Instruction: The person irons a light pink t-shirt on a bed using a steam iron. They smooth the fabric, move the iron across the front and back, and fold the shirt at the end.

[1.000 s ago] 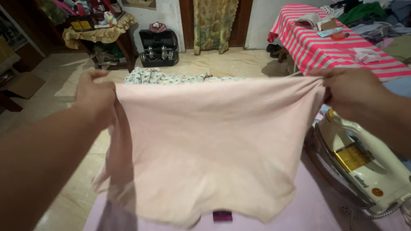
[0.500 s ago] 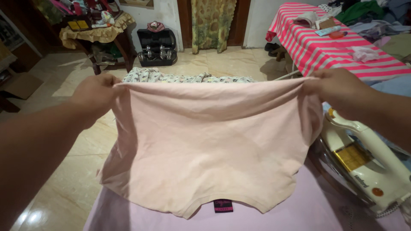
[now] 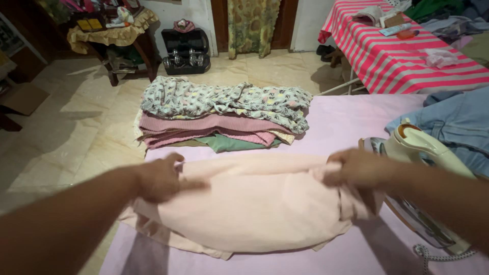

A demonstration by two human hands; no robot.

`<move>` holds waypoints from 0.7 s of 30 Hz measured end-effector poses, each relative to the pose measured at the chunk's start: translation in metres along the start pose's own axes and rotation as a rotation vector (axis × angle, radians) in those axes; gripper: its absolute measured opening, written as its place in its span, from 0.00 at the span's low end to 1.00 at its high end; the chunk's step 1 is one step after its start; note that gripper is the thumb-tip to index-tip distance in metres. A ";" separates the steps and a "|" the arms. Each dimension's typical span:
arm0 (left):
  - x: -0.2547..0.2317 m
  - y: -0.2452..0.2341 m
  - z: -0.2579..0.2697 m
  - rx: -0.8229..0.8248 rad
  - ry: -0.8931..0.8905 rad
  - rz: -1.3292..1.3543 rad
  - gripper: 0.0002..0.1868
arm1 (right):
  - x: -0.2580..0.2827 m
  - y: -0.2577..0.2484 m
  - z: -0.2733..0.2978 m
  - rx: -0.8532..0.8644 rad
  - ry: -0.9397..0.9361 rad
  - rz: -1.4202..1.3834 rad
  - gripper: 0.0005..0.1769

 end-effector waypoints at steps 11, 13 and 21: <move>-0.028 0.027 0.013 0.240 -0.099 -0.195 0.52 | -0.017 0.028 0.011 -0.123 -0.225 0.337 0.27; -0.025 0.039 0.006 0.291 -0.127 -0.144 0.48 | -0.003 0.022 0.028 -0.066 -0.122 0.353 0.26; -0.011 0.054 0.004 0.447 -0.275 0.096 0.31 | -0.002 -0.003 0.023 0.287 0.101 0.209 0.29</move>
Point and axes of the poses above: each hand's wrist, its own z-axis away from the middle knuckle, its own y-axis out of the palm, x = y × z, the point moved 5 cm from there along -z, towards the middle knuckle, and after that the axes turned 12 degrees about -x, right-handed, at the moved point
